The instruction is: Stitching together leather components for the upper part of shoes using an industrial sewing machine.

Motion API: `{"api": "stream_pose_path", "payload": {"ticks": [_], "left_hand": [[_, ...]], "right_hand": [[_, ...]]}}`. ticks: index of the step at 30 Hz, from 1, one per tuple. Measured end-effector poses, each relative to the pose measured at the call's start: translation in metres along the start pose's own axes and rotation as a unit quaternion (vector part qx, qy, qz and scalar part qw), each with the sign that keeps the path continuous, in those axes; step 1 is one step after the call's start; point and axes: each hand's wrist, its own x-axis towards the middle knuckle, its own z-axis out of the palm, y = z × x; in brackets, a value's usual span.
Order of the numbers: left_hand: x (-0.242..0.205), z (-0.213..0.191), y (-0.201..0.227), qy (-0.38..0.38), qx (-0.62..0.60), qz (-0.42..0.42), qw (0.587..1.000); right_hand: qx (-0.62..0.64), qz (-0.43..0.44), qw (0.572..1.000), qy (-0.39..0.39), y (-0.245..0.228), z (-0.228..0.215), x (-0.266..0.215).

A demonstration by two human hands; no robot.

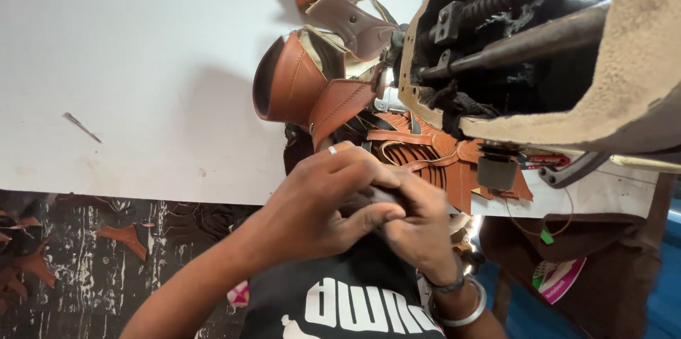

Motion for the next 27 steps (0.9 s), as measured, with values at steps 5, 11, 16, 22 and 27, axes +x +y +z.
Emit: {"api": "stream_pose_path", "payload": {"ticks": [5,11,16,22,27], "left_hand": [[0.007,-0.006,-0.004,0.031,0.03,0.055,0.998],[0.016,-0.013,-0.01,0.1,0.048,0.011,0.994],[0.029,-0.016,-0.009,0.112,0.037,-0.057,0.991],[0.043,-0.015,-0.014,0.131,0.014,-0.161,0.978],[0.049,-0.015,-0.023,0.145,0.019,-0.179,0.973]], "right_hand": [[0.043,-0.106,0.99,0.077,0.008,-0.002,0.006],[0.196,0.029,0.975,0.1,0.013,0.019,0.027],[0.287,0.053,0.954,0.065,0.006,0.017,0.041],[0.263,0.058,0.962,0.046,0.0,0.013,0.04],[0.258,0.036,0.965,0.029,0.015,0.024,0.033]]}}
